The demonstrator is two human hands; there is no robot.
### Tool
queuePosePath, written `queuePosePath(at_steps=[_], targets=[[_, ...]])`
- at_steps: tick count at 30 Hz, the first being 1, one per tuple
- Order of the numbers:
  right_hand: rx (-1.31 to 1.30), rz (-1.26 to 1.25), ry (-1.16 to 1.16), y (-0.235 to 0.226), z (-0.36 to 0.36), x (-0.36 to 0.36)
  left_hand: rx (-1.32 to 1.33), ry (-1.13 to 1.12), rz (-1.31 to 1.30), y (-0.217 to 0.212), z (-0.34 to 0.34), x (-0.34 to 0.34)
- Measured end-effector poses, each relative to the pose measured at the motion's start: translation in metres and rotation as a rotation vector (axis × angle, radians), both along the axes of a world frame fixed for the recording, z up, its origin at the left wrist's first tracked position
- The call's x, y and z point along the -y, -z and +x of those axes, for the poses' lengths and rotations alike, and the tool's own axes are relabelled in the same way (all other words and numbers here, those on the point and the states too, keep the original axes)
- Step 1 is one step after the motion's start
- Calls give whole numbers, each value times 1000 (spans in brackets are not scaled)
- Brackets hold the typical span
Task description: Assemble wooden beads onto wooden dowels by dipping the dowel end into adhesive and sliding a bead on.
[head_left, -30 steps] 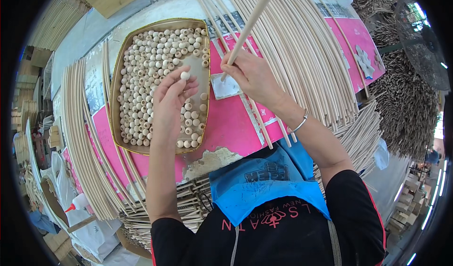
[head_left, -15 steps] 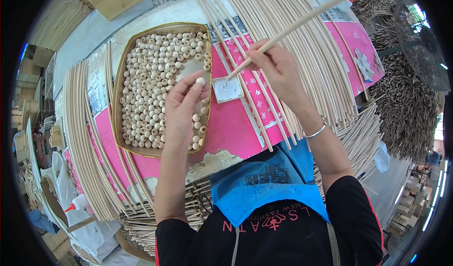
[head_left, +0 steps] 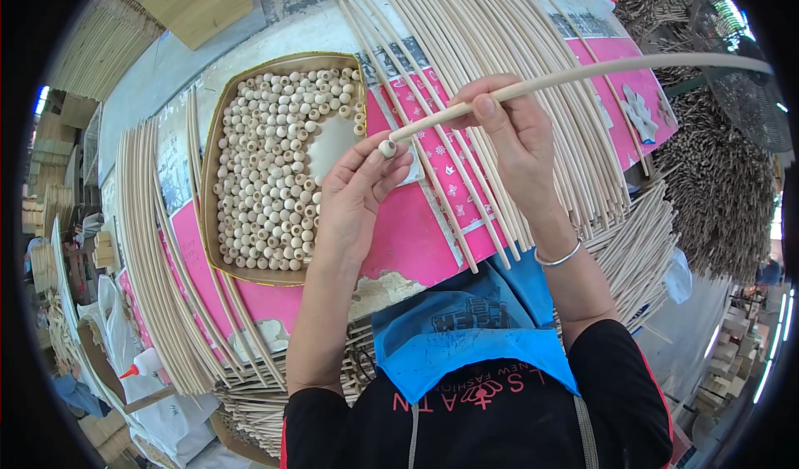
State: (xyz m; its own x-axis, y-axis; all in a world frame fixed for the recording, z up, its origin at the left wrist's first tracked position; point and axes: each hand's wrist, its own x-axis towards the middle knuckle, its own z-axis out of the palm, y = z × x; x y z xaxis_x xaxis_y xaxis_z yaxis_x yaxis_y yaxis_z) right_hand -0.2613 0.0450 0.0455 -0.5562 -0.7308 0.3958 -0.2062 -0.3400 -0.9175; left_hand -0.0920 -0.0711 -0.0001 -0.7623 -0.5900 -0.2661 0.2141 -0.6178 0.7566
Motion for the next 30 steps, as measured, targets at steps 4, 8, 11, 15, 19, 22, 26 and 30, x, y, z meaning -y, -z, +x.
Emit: queuePosePath(at_steps=[4,8,11,15,19,22,26,30], targets=[[17,-15,-5,7,-2,-6,-43,-19,118,-1,-2,-7],[46,-18,9,11,-1,-13,-76,-4,155,-1,-6,-14],[28,-42,-3,16,-2,-18,-77,-10,167,-1,-8,-18],[2,-74,7,21,-1,-24,-112,-40,260,2,-12,-23],[-95,-92,31,26,-4,-32,-125,-51,251,2,-18,-26],[-126,-77,11,23,-9,-39,-61,-62,140,-3,-20,-29],[-111,-56,14,21,-17,-48,-22,-10,-46,-2,-26,-25],[-25,-57,187,29,-21,-79,48,58,-306,-1,-60,-42]])
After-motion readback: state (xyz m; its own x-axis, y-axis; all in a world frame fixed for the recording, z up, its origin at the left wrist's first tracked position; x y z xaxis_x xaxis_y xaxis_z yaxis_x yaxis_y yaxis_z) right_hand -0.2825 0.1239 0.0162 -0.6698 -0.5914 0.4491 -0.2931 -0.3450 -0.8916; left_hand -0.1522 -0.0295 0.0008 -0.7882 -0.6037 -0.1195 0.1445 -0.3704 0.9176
